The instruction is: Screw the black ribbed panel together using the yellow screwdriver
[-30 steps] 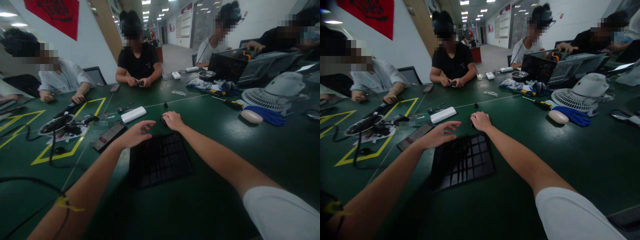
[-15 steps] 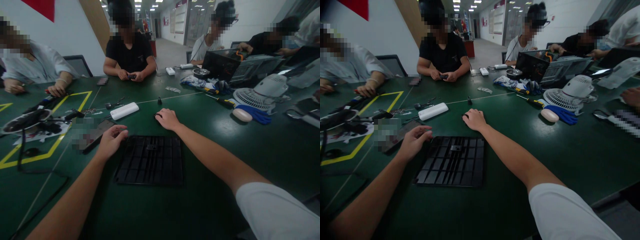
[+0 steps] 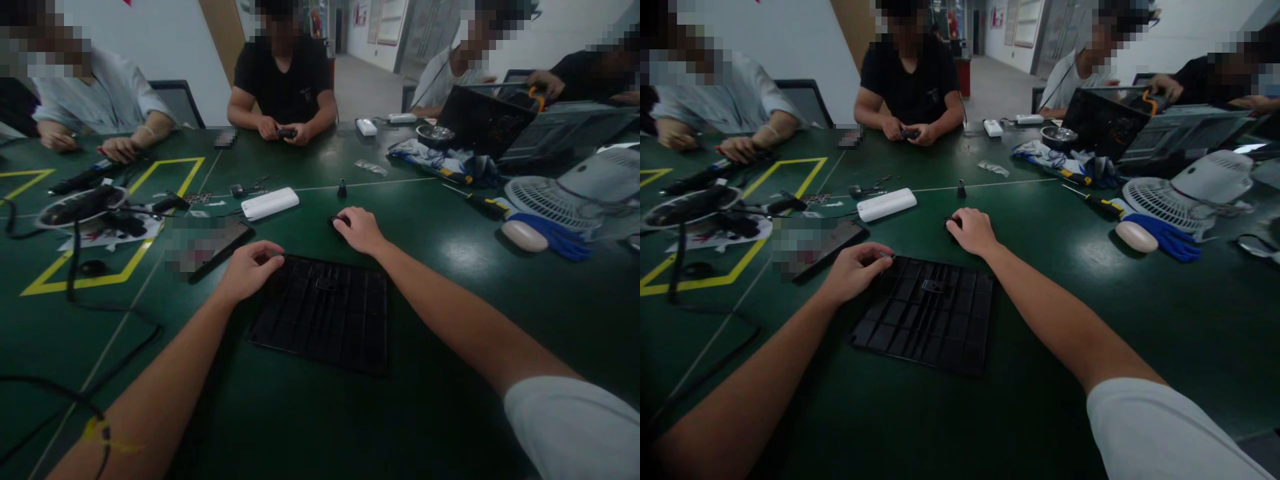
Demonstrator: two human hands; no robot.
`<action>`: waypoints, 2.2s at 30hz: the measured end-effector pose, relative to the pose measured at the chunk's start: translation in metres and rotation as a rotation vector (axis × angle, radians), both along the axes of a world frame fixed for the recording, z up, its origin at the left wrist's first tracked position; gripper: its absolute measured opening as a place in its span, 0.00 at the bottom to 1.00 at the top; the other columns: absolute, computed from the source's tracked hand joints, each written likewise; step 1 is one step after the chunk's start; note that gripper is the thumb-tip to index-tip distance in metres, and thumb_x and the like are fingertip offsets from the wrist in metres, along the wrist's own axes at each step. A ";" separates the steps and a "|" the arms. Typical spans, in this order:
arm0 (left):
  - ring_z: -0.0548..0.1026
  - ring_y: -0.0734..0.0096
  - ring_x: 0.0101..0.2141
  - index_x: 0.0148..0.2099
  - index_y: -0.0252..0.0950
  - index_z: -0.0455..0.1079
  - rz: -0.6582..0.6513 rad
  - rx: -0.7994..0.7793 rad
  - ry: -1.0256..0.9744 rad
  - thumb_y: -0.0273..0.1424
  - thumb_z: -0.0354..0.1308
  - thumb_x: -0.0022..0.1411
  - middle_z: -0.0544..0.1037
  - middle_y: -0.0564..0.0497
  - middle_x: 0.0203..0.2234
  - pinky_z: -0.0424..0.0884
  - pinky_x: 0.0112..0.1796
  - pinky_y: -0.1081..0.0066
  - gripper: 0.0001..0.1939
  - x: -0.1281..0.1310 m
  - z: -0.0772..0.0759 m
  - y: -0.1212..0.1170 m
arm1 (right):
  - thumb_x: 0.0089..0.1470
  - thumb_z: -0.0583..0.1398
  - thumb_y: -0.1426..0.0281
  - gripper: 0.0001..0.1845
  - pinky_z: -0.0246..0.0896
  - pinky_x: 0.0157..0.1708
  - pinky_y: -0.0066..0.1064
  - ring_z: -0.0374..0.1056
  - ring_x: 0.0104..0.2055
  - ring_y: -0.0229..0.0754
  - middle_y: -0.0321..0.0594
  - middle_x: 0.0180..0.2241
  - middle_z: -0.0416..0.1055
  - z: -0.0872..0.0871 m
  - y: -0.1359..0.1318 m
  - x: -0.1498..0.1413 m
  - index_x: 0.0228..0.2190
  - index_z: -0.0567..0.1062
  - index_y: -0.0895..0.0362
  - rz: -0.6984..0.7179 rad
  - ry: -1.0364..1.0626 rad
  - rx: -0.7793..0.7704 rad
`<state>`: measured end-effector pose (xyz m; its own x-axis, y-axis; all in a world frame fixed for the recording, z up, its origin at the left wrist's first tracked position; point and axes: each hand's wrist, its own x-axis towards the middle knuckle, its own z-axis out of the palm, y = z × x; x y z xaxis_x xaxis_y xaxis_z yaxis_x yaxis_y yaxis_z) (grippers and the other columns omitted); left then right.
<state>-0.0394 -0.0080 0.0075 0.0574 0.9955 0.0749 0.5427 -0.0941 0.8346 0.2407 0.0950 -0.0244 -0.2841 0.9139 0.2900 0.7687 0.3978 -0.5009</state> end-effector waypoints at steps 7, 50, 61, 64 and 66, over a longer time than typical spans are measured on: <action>0.70 0.68 0.24 0.42 0.36 0.82 -0.027 0.000 0.065 0.37 0.61 0.53 0.77 0.53 0.23 0.66 0.29 0.67 0.16 0.001 0.001 -0.001 | 0.63 0.59 0.58 0.13 0.60 0.52 0.48 0.71 0.48 0.53 0.47 0.44 0.79 -0.001 0.001 0.002 0.40 0.77 0.54 0.001 0.081 -0.007; 0.67 0.69 0.24 0.28 0.39 0.69 -0.027 0.112 0.232 0.42 0.61 0.58 0.70 0.56 0.20 0.61 0.29 0.68 0.13 0.003 0.004 -0.005 | 0.59 0.53 0.75 0.16 0.69 0.51 0.46 0.74 0.43 0.48 0.46 0.41 0.73 -0.008 0.012 0.017 0.33 0.80 0.54 -0.176 0.471 0.163; 0.72 0.66 0.28 0.35 0.39 0.74 0.000 0.148 0.257 0.42 0.61 0.58 0.77 0.52 0.27 0.68 0.33 0.65 0.11 0.001 0.005 -0.005 | 0.55 0.55 0.74 0.13 0.68 0.52 0.46 0.75 0.41 0.49 0.44 0.36 0.79 -0.008 0.016 0.019 0.31 0.81 0.54 -0.313 0.560 0.125; 0.75 0.61 0.35 0.39 0.39 0.75 0.028 0.284 0.334 0.42 0.60 0.59 0.80 0.48 0.35 0.72 0.42 0.60 0.13 0.008 0.025 -0.011 | 0.57 0.54 0.72 0.14 0.70 0.47 0.44 0.76 0.38 0.48 0.43 0.34 0.79 -0.010 0.019 0.019 0.35 0.81 0.55 -0.330 0.615 0.080; 0.77 0.55 0.41 0.44 0.39 0.76 -0.054 0.322 0.391 0.45 0.60 0.61 0.82 0.45 0.40 0.73 0.48 0.55 0.17 0.024 0.045 -0.023 | 0.59 0.54 0.71 0.14 0.70 0.46 0.42 0.76 0.38 0.47 0.42 0.35 0.80 -0.011 0.020 0.018 0.36 0.80 0.55 -0.327 0.636 0.082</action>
